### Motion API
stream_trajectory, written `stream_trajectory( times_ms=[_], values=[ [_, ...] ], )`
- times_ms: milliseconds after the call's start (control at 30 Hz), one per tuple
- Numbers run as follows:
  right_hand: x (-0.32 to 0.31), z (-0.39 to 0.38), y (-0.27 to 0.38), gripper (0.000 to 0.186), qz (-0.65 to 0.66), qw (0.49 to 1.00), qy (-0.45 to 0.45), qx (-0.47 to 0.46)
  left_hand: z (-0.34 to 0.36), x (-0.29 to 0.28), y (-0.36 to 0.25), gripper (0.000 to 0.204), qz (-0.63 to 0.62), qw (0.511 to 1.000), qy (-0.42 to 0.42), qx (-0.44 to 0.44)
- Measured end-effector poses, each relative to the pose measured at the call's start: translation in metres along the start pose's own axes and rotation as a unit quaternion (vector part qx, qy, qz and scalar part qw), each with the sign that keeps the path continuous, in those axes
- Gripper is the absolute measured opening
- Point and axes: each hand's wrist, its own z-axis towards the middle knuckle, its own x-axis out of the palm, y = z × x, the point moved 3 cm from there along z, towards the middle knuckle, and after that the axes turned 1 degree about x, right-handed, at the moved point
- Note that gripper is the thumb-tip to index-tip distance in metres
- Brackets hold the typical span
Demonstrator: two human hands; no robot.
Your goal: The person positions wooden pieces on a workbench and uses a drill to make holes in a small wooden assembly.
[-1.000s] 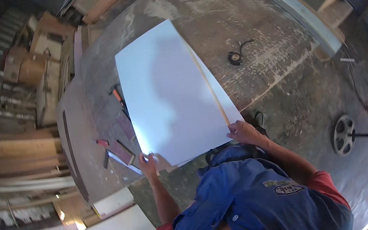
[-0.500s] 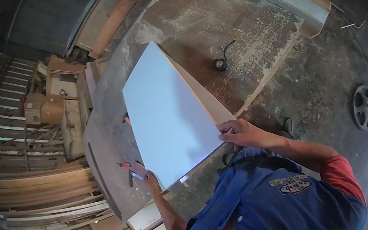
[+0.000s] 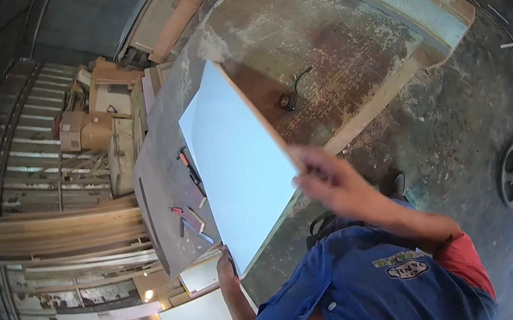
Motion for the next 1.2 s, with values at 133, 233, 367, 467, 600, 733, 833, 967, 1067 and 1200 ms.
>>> stream_trajectory(
  times_ms=[133,233,367,467,600,733,833,967,1067,1200],
  values=[
    [-0.066,0.008,-0.023,0.065,0.296,0.939,-0.173,-0.016,-0.042,0.077,-0.026,0.050,-0.148,0.987,0.064,-0.022],
    [-0.093,0.007,-0.048,0.063,0.415,0.884,-0.195,-0.089,-0.085,0.154,-0.052,0.048,-0.221,0.969,0.085,-0.070],
    [-0.045,-0.005,-0.076,0.059,0.405,0.907,-0.114,-0.005,-0.130,0.241,-0.074,0.038,-0.344,0.887,0.271,-0.148],
    [-0.039,-0.023,-0.101,0.056,0.372,0.893,-0.205,0.150,-0.147,0.290,-0.092,0.037,-0.296,0.823,0.432,-0.223],
    [-0.104,-0.011,-0.090,0.045,0.187,0.935,-0.275,0.123,-0.080,0.304,-0.092,0.025,0.180,0.746,0.613,0.186],
    [-0.135,-0.008,-0.087,0.040,0.148,0.919,-0.360,0.062,0.086,0.278,-0.054,0.022,0.027,0.957,0.144,0.251],
    [-0.146,-0.008,-0.075,0.045,0.137,0.916,-0.372,0.053,0.167,0.264,-0.062,0.056,-0.284,0.957,-0.036,-0.055],
    [-0.161,-0.003,-0.061,0.047,0.184,0.894,-0.398,0.098,0.237,0.274,-0.093,0.071,-0.540,0.819,0.175,-0.087],
    [-0.183,-0.008,-0.057,0.062,0.314,0.875,-0.363,0.067,0.220,0.286,-0.167,0.065,-0.603,0.749,0.272,-0.021],
    [-0.148,0.011,-0.033,0.081,0.349,0.860,-0.371,-0.016,0.242,0.299,-0.198,0.052,-0.553,0.766,0.328,0.019]
  ],
)
